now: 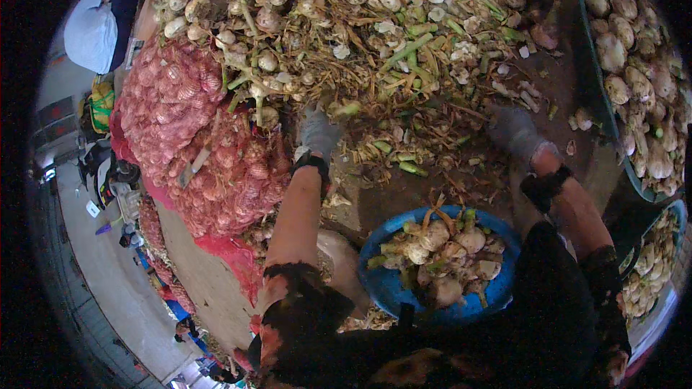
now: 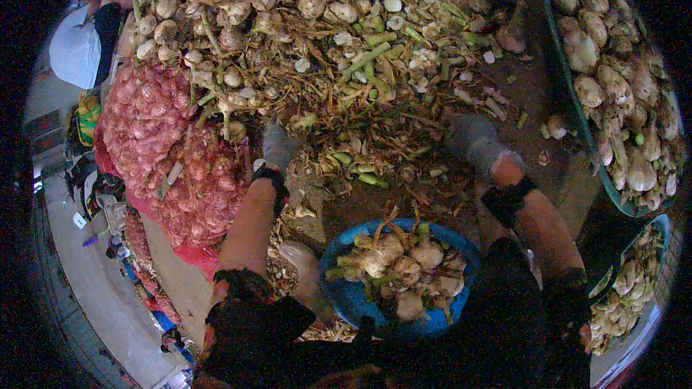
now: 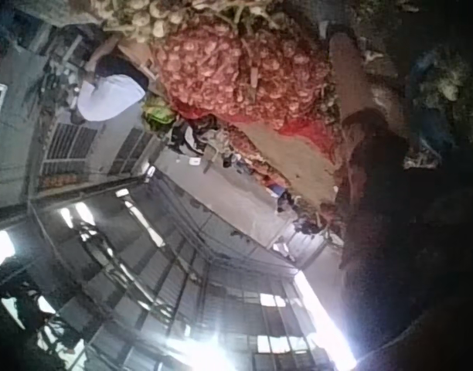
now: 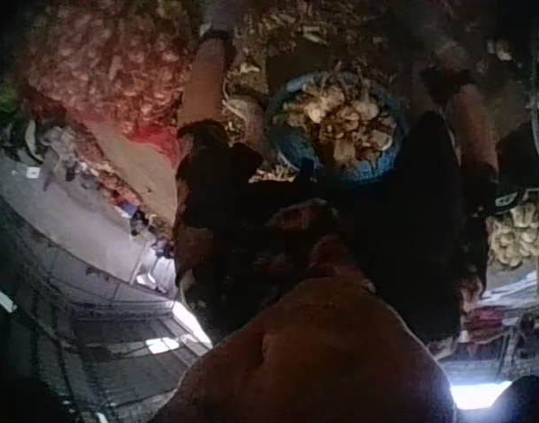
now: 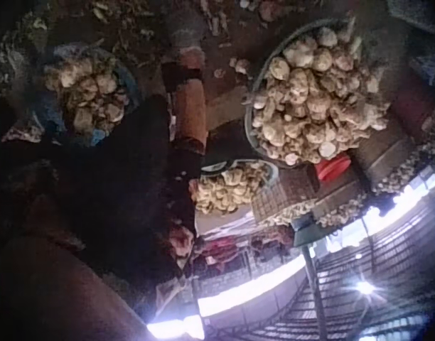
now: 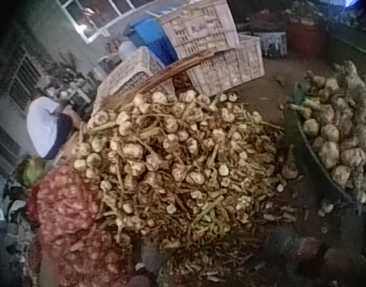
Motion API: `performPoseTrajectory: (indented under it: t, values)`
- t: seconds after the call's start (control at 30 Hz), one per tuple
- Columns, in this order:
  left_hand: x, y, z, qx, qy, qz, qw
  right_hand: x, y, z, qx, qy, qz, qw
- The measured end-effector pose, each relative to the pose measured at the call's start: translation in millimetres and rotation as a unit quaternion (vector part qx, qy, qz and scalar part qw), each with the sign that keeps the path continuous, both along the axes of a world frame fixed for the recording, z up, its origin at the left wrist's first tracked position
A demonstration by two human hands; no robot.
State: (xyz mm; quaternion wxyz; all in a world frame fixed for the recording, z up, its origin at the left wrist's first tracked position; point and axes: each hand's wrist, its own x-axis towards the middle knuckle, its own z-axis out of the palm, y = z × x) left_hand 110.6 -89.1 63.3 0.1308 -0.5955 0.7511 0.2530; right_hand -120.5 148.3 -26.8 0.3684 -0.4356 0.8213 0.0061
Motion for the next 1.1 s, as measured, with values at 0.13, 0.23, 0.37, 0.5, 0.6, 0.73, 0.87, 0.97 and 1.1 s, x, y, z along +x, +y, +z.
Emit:
performPoseTrajectory:
  t: [0.13,0.23,0.37,0.5,0.6,0.73,0.87,0.97,1.1]
  values:
    - [33.9,-4.0,-53.4,-0.072,0.081,0.154,0.982,9.8,0.9,15.0,-0.073,-0.005,0.0,0.997]
    - [11.1,38.3,-52.4,0.168,0.285,0.258,0.907,6.3,5.2,12.9,-0.102,-0.01,-0.005,0.995]
    - [-7.4,87.1,-50.6,0.188,0.448,0.023,0.874,26.0,-34.3,44.0,-0.205,-0.082,0.072,0.973]
    - [-23.0,105.8,-14.2,0.231,0.473,0.016,0.85,6.8,-27.8,15.3,-0.124,-0.033,0.158,0.979]
    - [-34.8,122.1,-3.9,0.405,0.532,0.332,0.665,-26.8,31.9,-3.0,-0.226,-0.029,0.052,0.972]
    - [-31.0,127.6,-28.5,0.406,0.602,0.451,0.519,-1.4,22.3,21.5,-0.202,0.015,0.01,0.979]
    - [-30.3,139.3,-60.5,0.403,0.568,0.359,0.622,34.9,-6.0,41.2,-0.304,-0.088,0.135,0.939]
    - [-32.5,155.0,-76.4,0.473,0.526,0.254,0.66,43.7,-10.3,49.7,-0.335,-0.061,0.163,0.926]
    - [-31.6,165.7,-84.7,0.499,0.514,0.224,0.661,45.2,-8.1,43.4,-0.339,-0.046,0.14,0.929]
